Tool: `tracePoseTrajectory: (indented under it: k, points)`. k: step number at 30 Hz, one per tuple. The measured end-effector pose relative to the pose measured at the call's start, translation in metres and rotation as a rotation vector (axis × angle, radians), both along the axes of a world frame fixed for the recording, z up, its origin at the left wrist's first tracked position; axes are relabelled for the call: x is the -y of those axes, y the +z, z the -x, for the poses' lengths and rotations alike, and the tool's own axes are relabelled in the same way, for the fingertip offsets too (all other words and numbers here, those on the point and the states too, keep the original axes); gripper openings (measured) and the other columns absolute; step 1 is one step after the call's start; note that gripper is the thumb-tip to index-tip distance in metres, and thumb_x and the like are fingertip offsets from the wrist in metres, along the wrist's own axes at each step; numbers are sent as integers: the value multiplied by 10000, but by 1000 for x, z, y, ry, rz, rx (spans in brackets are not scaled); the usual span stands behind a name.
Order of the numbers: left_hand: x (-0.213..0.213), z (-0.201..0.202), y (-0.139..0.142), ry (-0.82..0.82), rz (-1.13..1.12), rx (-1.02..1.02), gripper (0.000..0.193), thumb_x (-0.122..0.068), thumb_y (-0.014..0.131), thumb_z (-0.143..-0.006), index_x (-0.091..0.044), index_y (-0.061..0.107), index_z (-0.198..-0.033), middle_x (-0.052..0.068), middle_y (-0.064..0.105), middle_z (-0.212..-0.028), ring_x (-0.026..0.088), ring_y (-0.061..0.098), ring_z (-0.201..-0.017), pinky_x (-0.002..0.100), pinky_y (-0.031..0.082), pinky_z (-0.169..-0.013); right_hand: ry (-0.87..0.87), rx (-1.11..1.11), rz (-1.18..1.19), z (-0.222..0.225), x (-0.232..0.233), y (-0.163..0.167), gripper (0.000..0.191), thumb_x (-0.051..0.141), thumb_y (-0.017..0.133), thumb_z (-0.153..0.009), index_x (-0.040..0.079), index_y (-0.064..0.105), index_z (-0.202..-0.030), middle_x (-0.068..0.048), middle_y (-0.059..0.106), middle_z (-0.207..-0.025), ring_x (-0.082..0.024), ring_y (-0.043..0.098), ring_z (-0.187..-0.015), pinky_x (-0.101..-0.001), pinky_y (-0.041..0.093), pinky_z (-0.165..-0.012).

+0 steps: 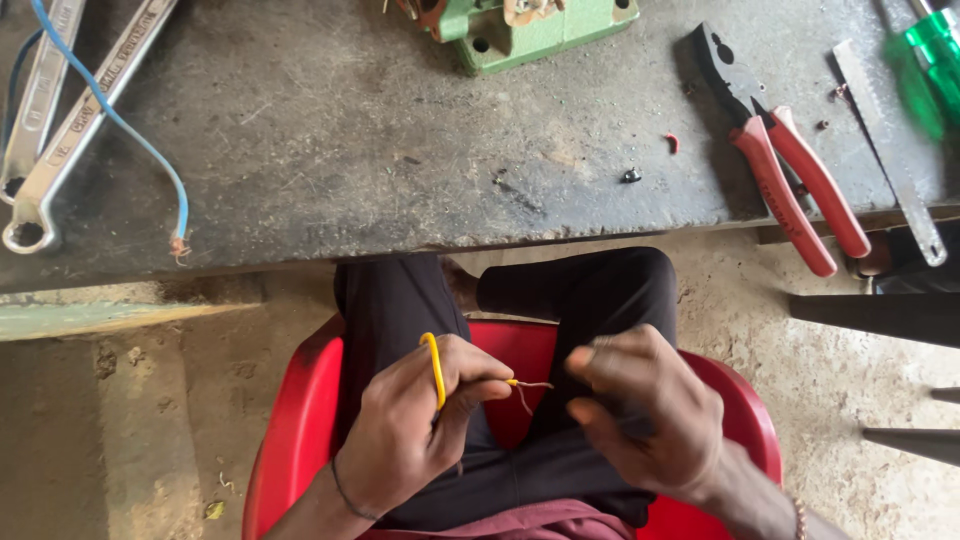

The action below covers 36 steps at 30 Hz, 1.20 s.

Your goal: The person strips the insulation from a yellow wire using pliers, then twists the exposed strands and connects them to terminals on a green electric motor. The person uses pliers to secure the wire to the motor terminals.

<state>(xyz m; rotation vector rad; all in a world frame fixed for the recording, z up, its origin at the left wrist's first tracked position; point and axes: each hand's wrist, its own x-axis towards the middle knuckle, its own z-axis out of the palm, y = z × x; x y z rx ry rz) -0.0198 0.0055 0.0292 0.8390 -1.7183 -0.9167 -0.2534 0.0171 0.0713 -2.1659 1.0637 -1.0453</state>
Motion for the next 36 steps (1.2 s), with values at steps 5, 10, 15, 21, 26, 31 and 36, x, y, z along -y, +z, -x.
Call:
tracePoseTrajectory:
  k: [5, 10, 15, 21, 26, 31, 36]
  points:
    - [-5, 3, 3, -120, -409, -101, 42, -10, 683, -964, -25, 697, -1000, 32, 731, -812, 79, 692, -662, 227, 552, -577, 337, -280, 483, 13, 29, 1, 307, 100, 827, -913, -57, 689, -1138, -166, 686, -1113, -255, 713, -917, -358, 603, -753]
    - [-6, 3, 9, -161, -480, -88, 29, -51, 741, -955, -26, 727, -956, 43, 714, -754, 106, 659, -626, 242, 510, -558, 451, -287, 548, 16, 35, -1, 194, 44, 826, -941, -45, 709, -1067, -107, 653, -971, -179, 636, -762, -312, 537, -639]
    - [0, -7, 12, -103, 269, 86, 159, -18, 687, -983, 26, 672, -1134, 81, 695, -996, 222, 713, -880, 340, 561, -778, 90, 292, -380, -8, -4, -10, 139, 126, 696, -989, 33, 612, -929, -34, 603, -839, -110, 543, -653, -255, 435, -562]
    - [6, -16, 19, -18, 530, 283, 254, -94, 779, -967, 12, 650, -1160, 88, 692, -1016, 205, 718, -875, 342, 574, -758, 106, 942, -1327, -4, -12, -23, 243, 207, 623, -1063, 13, 552, -934, -45, 526, -788, -106, 448, -581, -240, 347, -472]
    - [2, -6, 15, 46, 229, 119, 225, -68, 780, -930, -42, 657, -1116, 56, 710, -955, 207, 732, -856, 317, 575, -740, -9, 419, -808, 2, -3, -6, 249, 205, 572, -1054, -6, 612, -1180, -75, 621, -869, -116, 561, -658, -246, 458, -546]
    - [-4, -6, 2, 50, 50, 62, 148, -44, 754, -928, -63, 666, -1045, 49, 734, -927, 193, 753, -840, 294, 583, -721, 159, -146, 250, 2, 20, 5, 244, 44, 727, -991, -34, 641, -1205, -147, 685, -1102, -211, 718, -873, -294, 599, -718]
    - [-5, 5, 0, 146, -26, -16, 77, -62, 735, -912, -55, 681, -966, 40, 725, -879, 176, 740, -797, 288, 575, -700, 340, -201, 449, 20, 30, 8, 213, 42, 731, -1000, -58, 677, -1181, -174, 665, -1136, -259, 718, -939, -331, 608, -788]
